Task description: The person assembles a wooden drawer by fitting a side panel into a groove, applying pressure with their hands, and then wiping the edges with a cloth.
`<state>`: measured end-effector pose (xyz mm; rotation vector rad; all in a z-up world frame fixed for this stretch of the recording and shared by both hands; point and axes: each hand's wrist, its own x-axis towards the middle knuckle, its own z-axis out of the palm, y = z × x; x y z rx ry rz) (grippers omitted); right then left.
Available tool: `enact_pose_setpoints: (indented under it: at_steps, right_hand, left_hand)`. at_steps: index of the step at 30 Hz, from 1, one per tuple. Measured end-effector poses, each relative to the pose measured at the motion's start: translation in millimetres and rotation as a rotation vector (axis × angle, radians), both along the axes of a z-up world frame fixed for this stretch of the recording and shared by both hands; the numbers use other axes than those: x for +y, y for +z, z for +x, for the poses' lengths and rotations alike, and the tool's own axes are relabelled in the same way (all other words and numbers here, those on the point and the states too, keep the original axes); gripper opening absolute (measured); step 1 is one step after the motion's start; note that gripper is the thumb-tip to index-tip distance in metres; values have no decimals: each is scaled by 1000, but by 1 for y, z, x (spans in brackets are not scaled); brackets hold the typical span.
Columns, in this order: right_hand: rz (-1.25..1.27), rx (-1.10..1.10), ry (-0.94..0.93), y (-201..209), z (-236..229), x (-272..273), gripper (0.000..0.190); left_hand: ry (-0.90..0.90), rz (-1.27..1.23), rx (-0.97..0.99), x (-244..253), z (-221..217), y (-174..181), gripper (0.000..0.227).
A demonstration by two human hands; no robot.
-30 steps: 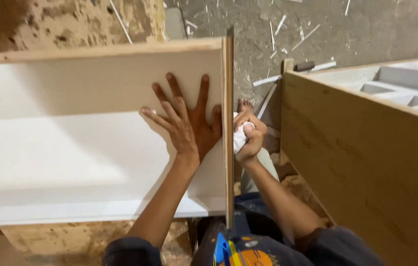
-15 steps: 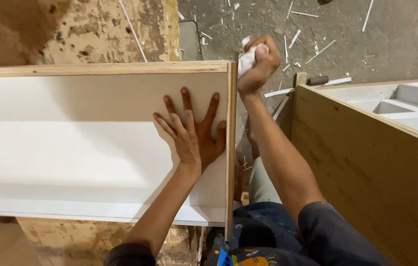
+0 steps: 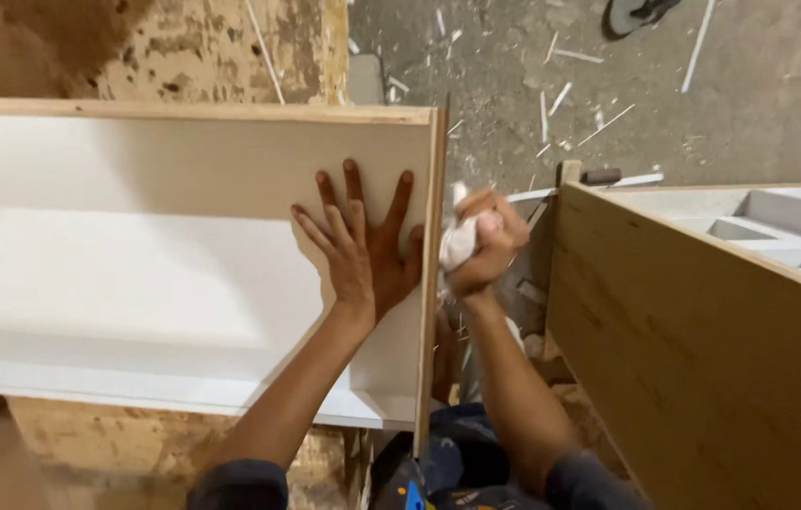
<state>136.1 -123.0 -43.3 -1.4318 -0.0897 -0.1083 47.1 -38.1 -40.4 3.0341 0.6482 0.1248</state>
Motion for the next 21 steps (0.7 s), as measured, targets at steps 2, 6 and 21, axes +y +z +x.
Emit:
enact_pose_setpoints:
  at_steps: [2,6,21]
  right_hand:
    - [14,3,-18,8,13,12,34]
    - [37,-41,-120,-22,55,30,31]
    - [74,-114,-142,-32,147,64,24]
  left_hand:
    - [-1,-21,34,-1,-2,9,68]
    - [-34,-60,-17,4,4,4,66]
    - [30,-111,44,-3,-1,12,57]
